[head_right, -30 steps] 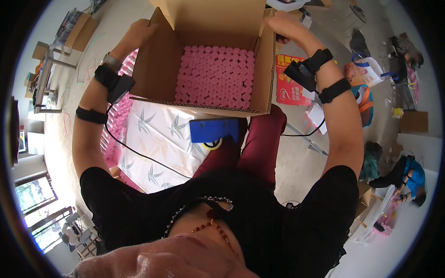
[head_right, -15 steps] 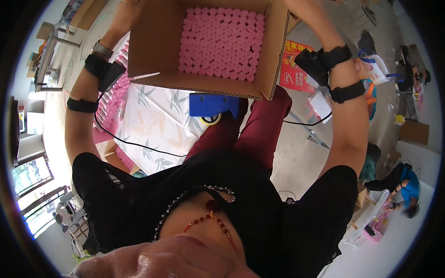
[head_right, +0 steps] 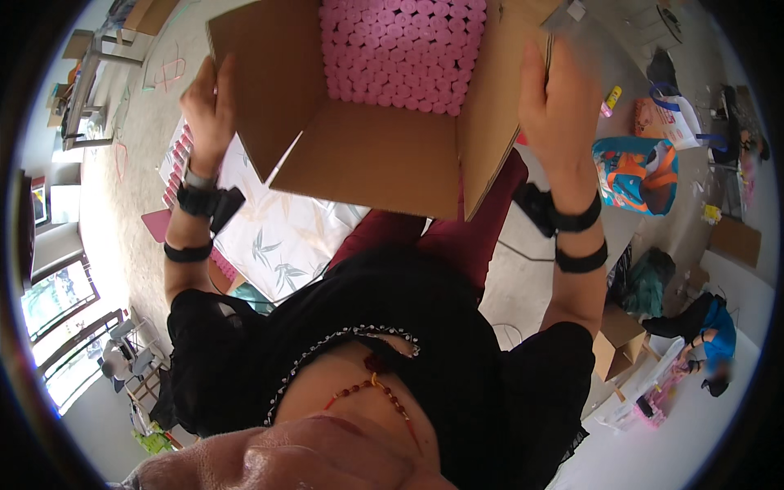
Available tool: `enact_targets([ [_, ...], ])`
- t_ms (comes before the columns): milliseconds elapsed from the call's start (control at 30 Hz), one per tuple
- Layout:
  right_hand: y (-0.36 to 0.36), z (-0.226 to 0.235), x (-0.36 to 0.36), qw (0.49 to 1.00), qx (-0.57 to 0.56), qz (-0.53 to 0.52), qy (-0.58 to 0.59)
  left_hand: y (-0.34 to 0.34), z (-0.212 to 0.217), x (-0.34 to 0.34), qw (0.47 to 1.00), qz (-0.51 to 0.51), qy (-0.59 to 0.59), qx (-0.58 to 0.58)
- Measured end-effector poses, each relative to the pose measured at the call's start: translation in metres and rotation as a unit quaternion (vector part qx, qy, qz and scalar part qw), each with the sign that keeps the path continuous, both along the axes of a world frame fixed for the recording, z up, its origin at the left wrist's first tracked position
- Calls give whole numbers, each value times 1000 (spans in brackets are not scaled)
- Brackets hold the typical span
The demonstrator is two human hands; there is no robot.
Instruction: The recorder is packing small pink glue sticks or cosmetic bottles into cardboard boxes and organizing them.
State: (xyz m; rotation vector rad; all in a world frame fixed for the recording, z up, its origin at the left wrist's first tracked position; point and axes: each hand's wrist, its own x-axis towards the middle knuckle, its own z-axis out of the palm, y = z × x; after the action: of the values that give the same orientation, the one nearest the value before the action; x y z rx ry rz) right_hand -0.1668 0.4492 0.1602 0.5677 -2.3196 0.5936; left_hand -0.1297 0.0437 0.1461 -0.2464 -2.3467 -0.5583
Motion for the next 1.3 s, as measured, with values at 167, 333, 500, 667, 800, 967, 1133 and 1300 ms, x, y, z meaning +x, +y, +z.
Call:
enact_targets([
  [167,-11,-6,50,995,-62,-1,-80,-3,-23,39,998,10,-23,49],
  [333,-9,-17,69,988,-106,42,-106,8,-27,65,993,23,-82,80],
  [500,-11,-24,84,996,-44,51,-54,12,-43,82,993,9,-36,115],
  [667,0,-36,98,998,-22,47,-37,15,-51,99,995,9,-45,91],
  [800,4,-36,111,995,-5,79,-67,10,-66,116,996,17,-41,73],
  [967,40,-24,85,954,-119,223,-164,3,-93,146,995,47,-81,26],
  [1133,22,35,-45,964,-178,187,-69,6,-99,152,992,76,-98,34],
  [1300,-95,57,-208,985,60,163,2,7,-100,151,995,60,-74,19],
])
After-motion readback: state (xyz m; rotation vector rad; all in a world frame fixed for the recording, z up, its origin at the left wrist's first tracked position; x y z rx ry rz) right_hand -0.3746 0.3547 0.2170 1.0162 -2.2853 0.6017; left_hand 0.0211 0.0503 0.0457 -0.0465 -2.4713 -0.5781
